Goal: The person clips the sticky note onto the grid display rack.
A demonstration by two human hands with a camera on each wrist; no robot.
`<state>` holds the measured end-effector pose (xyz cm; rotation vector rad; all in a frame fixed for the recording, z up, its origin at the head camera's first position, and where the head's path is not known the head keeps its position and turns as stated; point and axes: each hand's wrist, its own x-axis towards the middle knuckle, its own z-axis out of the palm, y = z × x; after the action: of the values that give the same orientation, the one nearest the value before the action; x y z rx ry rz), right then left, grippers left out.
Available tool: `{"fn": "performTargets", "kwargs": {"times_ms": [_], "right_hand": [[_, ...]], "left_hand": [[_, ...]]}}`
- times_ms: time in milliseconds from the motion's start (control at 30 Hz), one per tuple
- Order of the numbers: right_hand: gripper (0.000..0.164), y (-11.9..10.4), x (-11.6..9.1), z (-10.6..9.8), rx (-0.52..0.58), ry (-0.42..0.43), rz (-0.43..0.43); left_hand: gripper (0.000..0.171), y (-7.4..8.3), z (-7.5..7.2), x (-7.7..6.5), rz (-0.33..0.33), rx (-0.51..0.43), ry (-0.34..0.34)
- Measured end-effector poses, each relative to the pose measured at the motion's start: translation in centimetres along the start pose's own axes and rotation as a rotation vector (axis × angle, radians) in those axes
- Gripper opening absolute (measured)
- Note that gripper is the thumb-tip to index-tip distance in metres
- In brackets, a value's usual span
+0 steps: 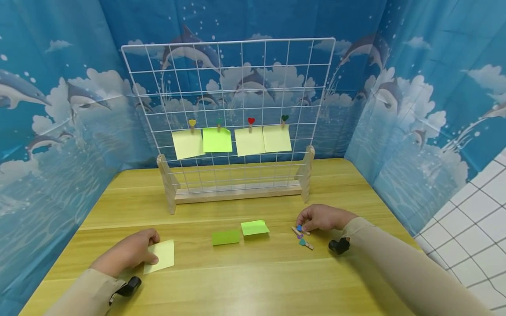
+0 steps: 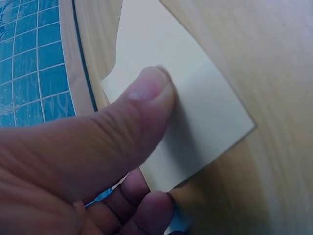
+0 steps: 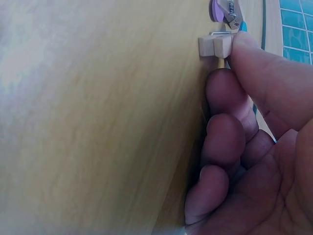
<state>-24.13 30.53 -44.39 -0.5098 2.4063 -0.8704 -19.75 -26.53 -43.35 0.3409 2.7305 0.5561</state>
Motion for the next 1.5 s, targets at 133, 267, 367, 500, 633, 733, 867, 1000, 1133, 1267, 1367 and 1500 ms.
{"fn": "performTargets", "kwargs": {"times_ms": [133, 267, 367, 500, 633, 733, 867, 1000, 1133, 1267, 1367, 1500], "right_hand": [[0.008, 0.1, 0.0, 0.1, 0.019, 0.001, 0.0], [0.008, 0.0, -0.1, 0.1, 0.025, -0.001, 0.007], [0.007, -0.2, -0.1, 0.0, 0.015, 0.003, 0.007], [0.007, -0.4, -0.2, 0.0, 0.009, 0.006, 0.006], [0.007, -0.7, -0.2, 0.0, 0.007, 0.015, 0.019], [0.007, -0.8, -0.2, 0.1, 0.013, 0.02, 0.032], [0.007, -0.8, -0.2, 0.2, 0.016, 0.019, 0.038], [0.007, -0.8, -0.3, 0.3, 0.014, 0.022, 0.044], [0.007, -0.8, -0.3, 0.3, 0.012, 0.02, 0.049], [0.007, -0.9, -0.2, 0.2, 0.011, 0.015, 0.045], [0.007, -0.9, -0.1, 0.2, 0.012, 0.01, 0.045], [0.007, -0.8, -0.1, 0.3, 0.012, 0.007, 0.05]], "left_hand": [[0.045, -0.1, 0.0, 0.1, 0.01, -0.002, 0.001], [0.042, -0.3, -0.2, 0.1, 0.028, -0.023, 0.0], [0.039, -0.6, -0.4, 0.1, 0.054, -0.046, -0.002], [0.029, -1.1, -0.7, 0.2, 0.1, -0.047, -0.004], [0.018, -1.4, -0.8, 0.3, 0.139, 0.008, 0.017], [0.016, -1.3, -1.0, 0.4, 0.145, 0.027, 0.032], [0.016, -0.6, -1.2, 0.7, 0.151, -0.009, 0.046], [0.011, 0.2, -1.4, 1.1, 0.175, -0.045, 0.08], [0.005, 1.2, -1.7, 1.8, 0.199, -0.076, 0.129], [0.005, 2.4, -1.9, 2.6, 0.21, -0.103, 0.192], [0.007, 3.3, -2.1, 3.4, 0.21, -0.108, 0.239], [0.011, 4.4, -2.1, 4.5, 0.215, -0.117, 0.286]]}}
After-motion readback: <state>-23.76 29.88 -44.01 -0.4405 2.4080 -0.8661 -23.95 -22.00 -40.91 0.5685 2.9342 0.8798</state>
